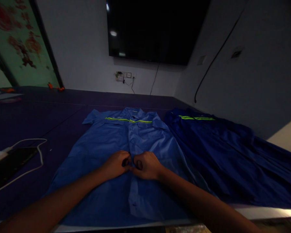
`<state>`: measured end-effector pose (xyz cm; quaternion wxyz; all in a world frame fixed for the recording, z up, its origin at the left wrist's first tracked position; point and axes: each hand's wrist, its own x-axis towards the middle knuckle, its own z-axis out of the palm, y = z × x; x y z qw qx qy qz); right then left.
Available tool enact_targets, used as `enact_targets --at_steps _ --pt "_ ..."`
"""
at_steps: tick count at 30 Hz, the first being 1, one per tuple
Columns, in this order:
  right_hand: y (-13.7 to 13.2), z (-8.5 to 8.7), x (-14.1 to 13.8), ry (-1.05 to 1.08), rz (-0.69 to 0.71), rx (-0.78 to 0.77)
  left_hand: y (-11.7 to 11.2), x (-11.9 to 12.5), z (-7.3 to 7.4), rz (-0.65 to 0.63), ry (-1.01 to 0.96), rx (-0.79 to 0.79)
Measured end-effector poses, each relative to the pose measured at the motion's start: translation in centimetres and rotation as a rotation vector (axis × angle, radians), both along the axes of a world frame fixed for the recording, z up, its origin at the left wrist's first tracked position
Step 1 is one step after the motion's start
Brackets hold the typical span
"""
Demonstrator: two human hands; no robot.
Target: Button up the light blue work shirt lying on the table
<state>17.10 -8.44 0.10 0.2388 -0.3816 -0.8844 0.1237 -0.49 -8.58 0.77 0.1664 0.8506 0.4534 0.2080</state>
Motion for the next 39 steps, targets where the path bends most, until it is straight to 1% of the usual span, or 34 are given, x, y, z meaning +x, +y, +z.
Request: enact_targets --at_steps 6,13,18,32,34,39 --pt "0.24 -0.16 0.17 0.000 -0.022 -0.001 -0.19 0.02 0.14 -0.019 -0.064 -0.024" --pt "0.31 -0.10 0.36 0.071 -0.034 -0.051 -0.02 -0.17 0.16 -0.005 -0.141 -0.071" --pt "0.28 -0.09 0.39 0.128 -0.026 -0.093 -0.13 -0.17 0.40 0.015 -0.186 -0.063" --pt "0.74 -0.24 0.81 0.209 0.052 -0.201 -0.32 -0.21 0.57 -0.013 -0.143 -0.006" --pt "0.82 -0.32 0.78 0.210 0.059 -0.189 -0.29 -0.20 0.55 -0.012 -0.144 -0.006" --pt "0.82 -0.54 0.53 0.178 0.024 -0.109 -0.13 -0.21 0.44 0.006 -0.149 -0.040"
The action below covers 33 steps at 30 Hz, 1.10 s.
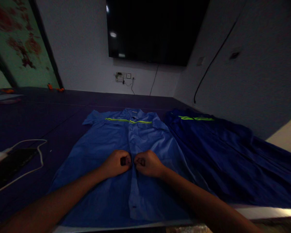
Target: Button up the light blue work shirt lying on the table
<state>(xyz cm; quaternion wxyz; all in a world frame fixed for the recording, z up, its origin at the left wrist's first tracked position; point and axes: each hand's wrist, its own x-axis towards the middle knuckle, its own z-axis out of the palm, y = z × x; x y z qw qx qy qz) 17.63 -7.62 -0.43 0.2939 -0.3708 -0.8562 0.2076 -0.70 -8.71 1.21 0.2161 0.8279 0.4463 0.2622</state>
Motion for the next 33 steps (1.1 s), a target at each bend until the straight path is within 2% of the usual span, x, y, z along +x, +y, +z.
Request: enact_targets --at_steps 5,16,21,29,33 --pt "-0.1 0.0 -0.1 -0.004 -0.004 0.034 0.2 -0.2 -0.2 0.006 -0.052 -0.110" --pt "0.0 -0.1 0.0 0.012 0.019 -0.008 0.3 -0.2 -0.3 0.045 -0.118 -0.210" --pt "0.1 -0.4 -0.1 0.019 0.020 -0.002 0.3 -0.3 -0.4 0.032 -0.108 -0.204" --pt "0.4 -1.0 -0.1 0.029 0.037 0.010 -0.2 0.1 0.5 0.022 -0.090 -0.205" --pt "0.4 -1.1 -0.1 0.047 0.049 0.019 -0.3 0.2 0.4 0.044 -0.078 -0.185"
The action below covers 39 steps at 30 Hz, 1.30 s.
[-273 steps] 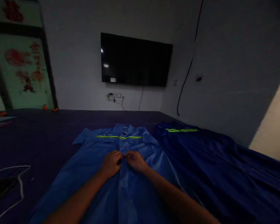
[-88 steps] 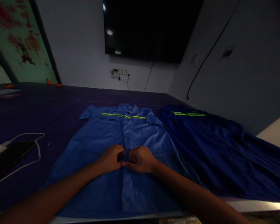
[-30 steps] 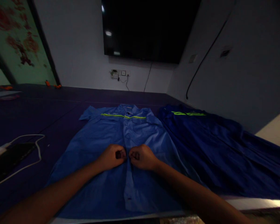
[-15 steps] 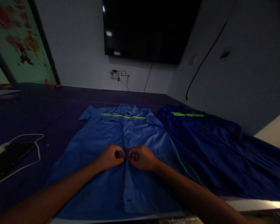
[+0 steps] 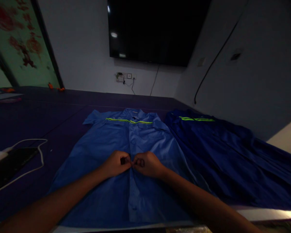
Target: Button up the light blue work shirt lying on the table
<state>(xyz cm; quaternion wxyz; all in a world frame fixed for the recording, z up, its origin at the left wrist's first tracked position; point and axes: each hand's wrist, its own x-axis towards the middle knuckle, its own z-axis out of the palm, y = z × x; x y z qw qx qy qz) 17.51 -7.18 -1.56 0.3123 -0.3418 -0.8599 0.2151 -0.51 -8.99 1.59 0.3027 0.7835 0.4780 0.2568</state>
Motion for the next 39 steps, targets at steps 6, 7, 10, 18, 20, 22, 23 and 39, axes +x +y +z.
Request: enact_targets --at_steps 6,7,10,18,20,22,23,39 --pt "0.13 0.25 -0.07 -0.050 0.008 -0.006 0.18 -0.07 -0.39 0.033 0.013 0.020" --pt "0.17 0.28 -0.07 -0.056 0.008 -0.009 0.19 -0.07 -0.36 0.040 0.026 0.028" --pt "0.21 0.38 -0.07 -0.074 0.005 -0.013 0.13 -0.05 -0.20 0.065 0.091 0.057" --pt "0.01 0.86 -0.03 -0.117 0.033 -0.007 -0.08 -0.11 -0.03 0.126 0.203 0.044" --pt "0.10 0.78 -0.01 -0.115 0.042 -0.009 -0.03 -0.15 0.02 0.124 0.199 0.028" --pt "0.23 0.64 0.02 -0.116 0.056 -0.006 0.04 -0.18 0.09 0.118 0.188 0.019" --pt "0.28 0.58 0.03 -0.116 0.059 0.000 0.08 -0.19 0.11 0.114 0.183 0.016" --pt "0.42 0.57 0.15 -0.105 0.082 -0.017 0.83 -0.85 0.18 0.034 0.163 -0.071"
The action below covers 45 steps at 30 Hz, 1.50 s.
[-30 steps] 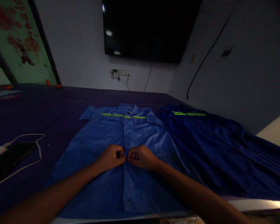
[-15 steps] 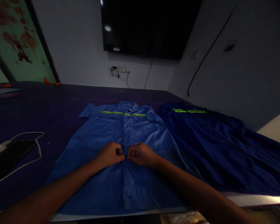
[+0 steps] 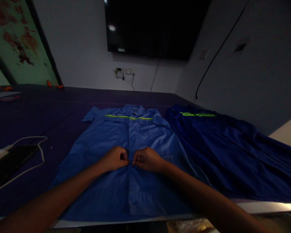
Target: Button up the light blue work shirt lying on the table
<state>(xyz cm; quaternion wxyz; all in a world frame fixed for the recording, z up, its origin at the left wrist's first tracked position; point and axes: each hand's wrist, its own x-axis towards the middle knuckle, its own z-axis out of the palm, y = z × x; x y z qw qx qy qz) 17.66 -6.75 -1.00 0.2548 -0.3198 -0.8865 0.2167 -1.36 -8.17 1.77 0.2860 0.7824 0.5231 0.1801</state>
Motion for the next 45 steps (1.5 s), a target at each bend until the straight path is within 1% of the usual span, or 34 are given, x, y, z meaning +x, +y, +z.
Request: enact_targets --at_steps 6,9,15,18,21,25,30,34,37,40,45 --pt "0.1 -0.1 0.0 -0.005 -0.037 -0.009 0.1 0.0 -0.2 0.001 -0.001 0.007" --pt "0.2 -0.1 0.1 0.008 -0.054 -0.053 0.1 -0.1 -0.2 0.000 0.000 0.005" --pt "0.5 -0.1 0.2 0.015 -0.070 -0.192 -0.1 0.1 -0.1 0.022 0.012 -0.018" --pt "0.4 0.0 0.1 -0.006 -0.089 -0.200 -0.1 0.2 0.0 0.025 0.019 0.000" --pt "0.1 0.3 0.0 -0.031 -0.103 -0.164 -0.1 0.3 0.1 0.018 0.035 0.011" --pt "-0.2 0.6 0.0 -0.067 -0.102 -0.077 -0.1 0.3 0.1 0.030 0.068 0.016" --pt "-0.6 0.5 -0.4 -0.059 -0.122 0.015 0.0 0.1 -0.3 0.015 0.068 0.027" --pt "-0.6 0.2 -0.7 -0.048 -0.150 0.053 0.0 0.0 -0.3 -0.002 0.069 0.047" --pt "-0.6 0.0 -0.7 -0.052 -0.127 0.076 0.0 0.0 -0.2 -0.014 0.068 0.052" --pt "-0.6 -0.1 -0.7 -0.078 -0.101 0.141 -0.1 0.0 -0.2 -0.012 0.071 0.049" --pt "-0.5 0.4 -0.3 -0.171 -0.019 0.260 -0.2 0.0 -0.2 -0.023 0.071 0.061"
